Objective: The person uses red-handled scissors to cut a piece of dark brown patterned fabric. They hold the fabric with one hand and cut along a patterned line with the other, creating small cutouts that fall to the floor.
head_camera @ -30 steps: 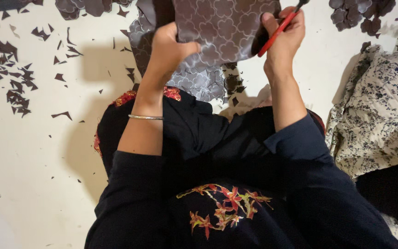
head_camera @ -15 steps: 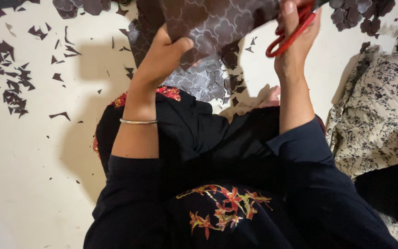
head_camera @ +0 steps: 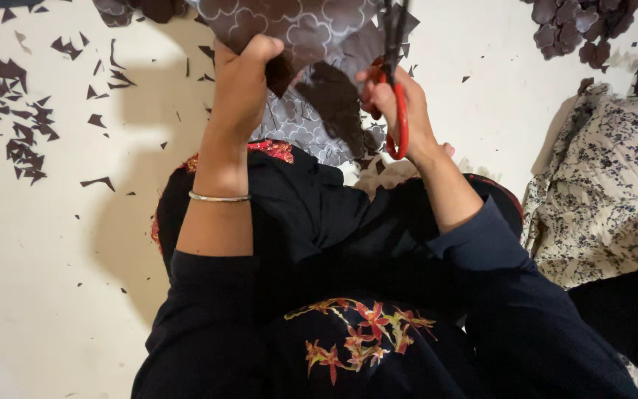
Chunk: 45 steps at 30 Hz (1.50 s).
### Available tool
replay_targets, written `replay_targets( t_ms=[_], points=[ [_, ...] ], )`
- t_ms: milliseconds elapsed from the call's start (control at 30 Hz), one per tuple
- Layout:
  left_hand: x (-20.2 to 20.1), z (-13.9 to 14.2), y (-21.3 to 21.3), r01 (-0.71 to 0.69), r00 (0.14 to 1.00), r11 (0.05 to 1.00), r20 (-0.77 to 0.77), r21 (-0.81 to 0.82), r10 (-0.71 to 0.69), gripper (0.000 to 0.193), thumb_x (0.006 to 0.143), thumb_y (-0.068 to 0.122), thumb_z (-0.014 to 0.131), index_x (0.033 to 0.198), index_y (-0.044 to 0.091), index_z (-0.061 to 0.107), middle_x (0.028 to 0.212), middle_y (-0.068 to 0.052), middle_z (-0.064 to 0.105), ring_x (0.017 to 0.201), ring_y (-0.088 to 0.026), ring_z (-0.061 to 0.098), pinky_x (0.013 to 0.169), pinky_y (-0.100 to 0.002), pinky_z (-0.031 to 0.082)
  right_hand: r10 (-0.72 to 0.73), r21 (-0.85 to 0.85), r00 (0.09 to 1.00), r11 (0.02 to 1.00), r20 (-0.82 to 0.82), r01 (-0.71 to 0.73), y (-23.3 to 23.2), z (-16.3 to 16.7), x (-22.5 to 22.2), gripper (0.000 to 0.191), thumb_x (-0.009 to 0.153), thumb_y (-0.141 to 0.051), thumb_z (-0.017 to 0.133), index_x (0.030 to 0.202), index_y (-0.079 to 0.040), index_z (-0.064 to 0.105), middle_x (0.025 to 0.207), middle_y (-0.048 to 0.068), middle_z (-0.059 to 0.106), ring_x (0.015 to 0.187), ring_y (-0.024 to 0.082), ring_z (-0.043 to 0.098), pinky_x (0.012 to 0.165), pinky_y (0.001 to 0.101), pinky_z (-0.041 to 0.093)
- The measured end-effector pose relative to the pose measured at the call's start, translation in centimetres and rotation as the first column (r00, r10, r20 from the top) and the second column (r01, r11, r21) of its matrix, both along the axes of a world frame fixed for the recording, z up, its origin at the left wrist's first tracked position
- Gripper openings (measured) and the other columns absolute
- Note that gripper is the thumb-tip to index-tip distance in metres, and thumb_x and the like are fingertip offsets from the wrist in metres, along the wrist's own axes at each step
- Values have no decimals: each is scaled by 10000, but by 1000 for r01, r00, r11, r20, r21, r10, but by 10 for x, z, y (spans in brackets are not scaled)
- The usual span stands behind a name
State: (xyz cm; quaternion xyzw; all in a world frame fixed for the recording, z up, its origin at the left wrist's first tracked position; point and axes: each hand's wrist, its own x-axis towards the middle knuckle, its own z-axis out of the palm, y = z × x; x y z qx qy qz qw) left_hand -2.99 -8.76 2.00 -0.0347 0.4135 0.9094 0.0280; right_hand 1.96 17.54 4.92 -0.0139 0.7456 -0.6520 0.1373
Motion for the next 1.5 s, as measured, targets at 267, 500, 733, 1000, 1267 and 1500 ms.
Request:
replay_targets(
  t_ms=[267, 500, 733, 1000, 1267, 1500],
  points=[
    [9, 1, -16, 194, 981, 978, 38, -76, -192, 357, 882, -81, 607, 1218, 41, 593, 1032, -26, 664, 871, -136, 647, 746, -305, 563, -346, -415, 938, 851, 13, 320, 5, 18, -7, 311, 1076, -314, 684, 1183, -52, 554, 1083, 43, 622, 1006, 157, 619, 954, 368, 564],
    [5, 19, -15, 274, 939, 914, -123, -300, -322, 613, 927, -114, 539, 1516, 54, 504, 1138, -33, 678, 853, -103, 607, 749, -275, 505, -403, -266, 903, 896, -151, 356, 11, 25, -14, 228, 1032, -128, 758, 1171, -15, 617, 1010, 49, 652, 916, 148, 619, 844, 308, 530],
    [1, 37, -8, 406, 904, 853, 11, -328, -426, 715, 872, -90, 495, 1559, 60, 366, 1283, -63, 728, 729, -117, 643, 604, -274, 532, -403, -55, 821, 907, -405, 418, 21, 27, -13, 208, 1108, -157, 753, 1129, -24, 595, 901, 18, 612, 785, 113, 561, 732, 266, 466],
    [-2, 21, -7, 292, 956, 948, 10, -128, -293, 340, 965, -22, 552, 1297, 29, 494, 1125, -108, 708, 903, -177, 753, 763, -377, 663, -329, -13, 931, 943, -161, 331, 22, 27, -17, 471, 999, -482, 697, 1083, -36, 569, 836, 23, 621, 729, 152, 652, 657, 300, 554],
    [5, 41, -11, 48, 986, 977, -149, -206, -80, 143, 1070, 25, 547, 1139, -45, 652, 973, -79, 734, 860, -173, 752, 769, -321, 625, 75, 102, 980, 990, 183, -95, -17, 11, 14, 707, 918, -731, 553, 1171, -73, 605, 918, 0, 549, 796, 142, 603, 695, 314, 533],
    [7, 58, -9, 46, 969, 983, -231, -177, -87, 198, 1068, -17, 540, 1221, -49, 662, 1083, -82, 747, 947, -166, 750, 844, -329, 635, 283, 348, 957, 906, -70, -242, -32, 20, 27, 701, 946, -707, 627, 1205, -55, 638, 961, 5, 531, 905, 152, 545, 840, 309, 467]
  ],
)
